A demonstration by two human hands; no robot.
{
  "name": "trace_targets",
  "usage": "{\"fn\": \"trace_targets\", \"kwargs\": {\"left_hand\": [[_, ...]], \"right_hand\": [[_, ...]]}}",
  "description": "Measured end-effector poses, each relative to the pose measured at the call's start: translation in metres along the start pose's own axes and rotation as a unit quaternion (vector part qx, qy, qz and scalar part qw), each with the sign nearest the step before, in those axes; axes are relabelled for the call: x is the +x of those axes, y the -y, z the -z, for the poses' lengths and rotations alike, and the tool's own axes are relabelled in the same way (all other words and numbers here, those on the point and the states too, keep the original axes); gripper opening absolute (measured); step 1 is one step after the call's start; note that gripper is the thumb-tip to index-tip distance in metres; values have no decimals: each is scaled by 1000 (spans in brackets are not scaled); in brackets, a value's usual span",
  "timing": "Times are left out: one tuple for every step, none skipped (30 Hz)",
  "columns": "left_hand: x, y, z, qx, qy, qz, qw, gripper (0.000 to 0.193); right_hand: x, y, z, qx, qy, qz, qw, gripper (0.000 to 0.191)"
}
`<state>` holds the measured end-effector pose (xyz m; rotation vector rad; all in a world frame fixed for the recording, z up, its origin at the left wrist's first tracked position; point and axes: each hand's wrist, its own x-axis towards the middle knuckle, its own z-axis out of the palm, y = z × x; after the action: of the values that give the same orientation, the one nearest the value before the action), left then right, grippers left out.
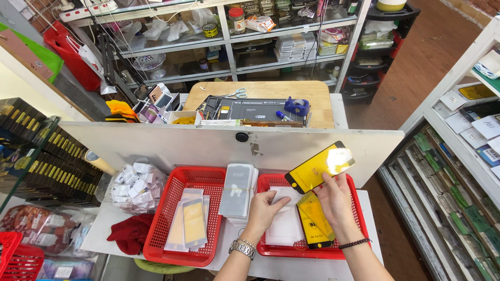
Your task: The person wipes the screens of yellow demo phones with white paper wipes, one phone at a time, and stacks cleaned screen protectors and phone cases into red baskets. At the end they carry a basket of packaged screen protectors and a basket of charging cables across the counter.
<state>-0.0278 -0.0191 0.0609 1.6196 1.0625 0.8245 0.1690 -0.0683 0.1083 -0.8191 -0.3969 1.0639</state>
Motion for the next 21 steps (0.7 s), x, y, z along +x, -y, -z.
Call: {"fn": "trace_targets", "kwargs": {"left_hand": [[0,1,0,-24,7,-8,1000,46],[1,2,0,-82,34,18,996,34],[1,3,1,-138,62,43,988,25],[1,3,2,-194,89,69,974,22],[1,3,3,-215,98,90,968,25],[1,2,3,-234,107,110,960,29],[1,1,4,-254,116,130,951,33],[1,0,5,-254,126,138,949,32],[1,-1,6,-255,136,147,946,32],[1,-2,7,-255,146,155,943,32],[1,-3,7,-253,150,157,943,32],[1,-4,8,-251,154,158,942,32],[1,-5,8,-250,158,160,942,32],[1,-5,7,-256,152,162,941,32],[2,-6,7,-262,143,165,940,32],[2,-6,8,-266,134,167,940,31],[3,-5,9,-285,116,167,937,31],[3,-5,12,-302,97,166,934,30],[4,-3,15,-320,79,166,929,30],[5,-2,22,-298,58,172,937,30],[6,2,32,-275,37,179,944,30]], "right_hand": [[0,-1,2,-3,2,0,1000,52],[0,-1,3,-7,5,0,1000,52],[0,-1,4,-19,16,-6,1000,52],[-1,0,4,-30,27,-13,999,52],[0,1,4,-42,38,-18,998,52],[0,3,3,-103,52,-50,992,55],[3,7,2,-163,67,-82,981,58],[7,12,0,-222,81,-113,965,61],[11,17,-3,-275,124,-117,946,61],[18,25,-6,-326,168,-120,923,62],[25,31,-11,-374,211,-123,895,63],[32,36,-16,-383,196,-71,900,58],[37,38,-21,-391,182,-19,902,54],[39,38,-26,-398,167,32,902,50],[38,33,-30,-436,148,36,887,41],[35,25,-33,-474,129,40,870,34],[31,15,-34,-511,109,45,851,33],[22,2,-33,-515,139,42,845,32],[14,-12,-30,-518,169,38,838,32],[11,-22,-24,-521,198,35,830,31],[11,-31,-17,-463,192,32,865,33]]}}
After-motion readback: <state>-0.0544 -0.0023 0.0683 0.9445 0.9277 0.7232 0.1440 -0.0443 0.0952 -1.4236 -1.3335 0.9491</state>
